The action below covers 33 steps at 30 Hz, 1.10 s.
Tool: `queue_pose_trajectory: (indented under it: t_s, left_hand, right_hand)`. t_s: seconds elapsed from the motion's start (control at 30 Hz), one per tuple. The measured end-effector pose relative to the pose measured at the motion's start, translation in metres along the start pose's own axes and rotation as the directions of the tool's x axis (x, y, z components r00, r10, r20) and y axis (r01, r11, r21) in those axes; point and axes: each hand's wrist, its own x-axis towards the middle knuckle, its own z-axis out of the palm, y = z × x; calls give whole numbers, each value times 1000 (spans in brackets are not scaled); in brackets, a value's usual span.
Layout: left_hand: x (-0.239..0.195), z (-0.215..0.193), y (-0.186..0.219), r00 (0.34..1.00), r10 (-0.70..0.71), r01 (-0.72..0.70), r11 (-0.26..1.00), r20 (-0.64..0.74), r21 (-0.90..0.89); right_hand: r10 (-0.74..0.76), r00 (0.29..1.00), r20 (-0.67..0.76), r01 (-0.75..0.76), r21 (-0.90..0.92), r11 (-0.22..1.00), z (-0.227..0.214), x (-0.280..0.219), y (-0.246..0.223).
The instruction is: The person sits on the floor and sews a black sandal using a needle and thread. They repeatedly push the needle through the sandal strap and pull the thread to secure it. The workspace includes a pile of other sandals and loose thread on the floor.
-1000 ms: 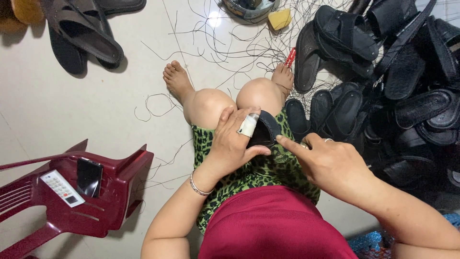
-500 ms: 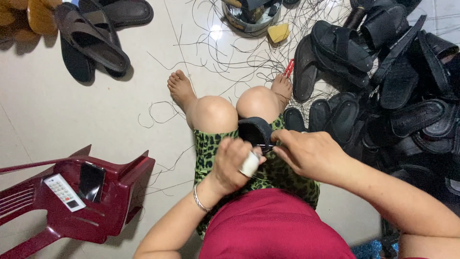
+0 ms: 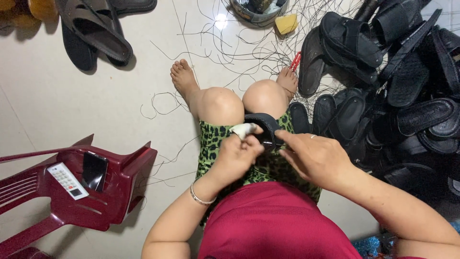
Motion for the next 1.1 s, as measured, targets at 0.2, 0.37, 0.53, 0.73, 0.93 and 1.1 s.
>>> queue_pose_trajectory:
  t_s: [0.2,0.37,0.53,0.73,0.93,1.1]
  left_hand:
    - [4,17,61,984,11,-36,990,179,138]
    - [1,5,34,991,120,-131,929,52,346]
    - [-3,-1,20,995,51,-89,859,88,504]
    - [-2,-6,0,926,363,-284,849,-100,446]
    - [-3,-9,11,871,463,-348,817,-163,460]
    - [-8,-14,11,869,475,-347,782,-136,518]
  right_hand:
    - [-88,991,96,101,-139,985,-36,-9,5]
    - [471,624,624,-515,-125,848,-88,-21,29]
    - [350,848,399,-528,567,632,-5,-27,25]
    - [364,931,-21,11,1000,29,-2,-62,12]
    - [353,927,-127,-167,702,692,28,-48,8]
    - [355,931,-85,-83,897,433,28,-29,-16]
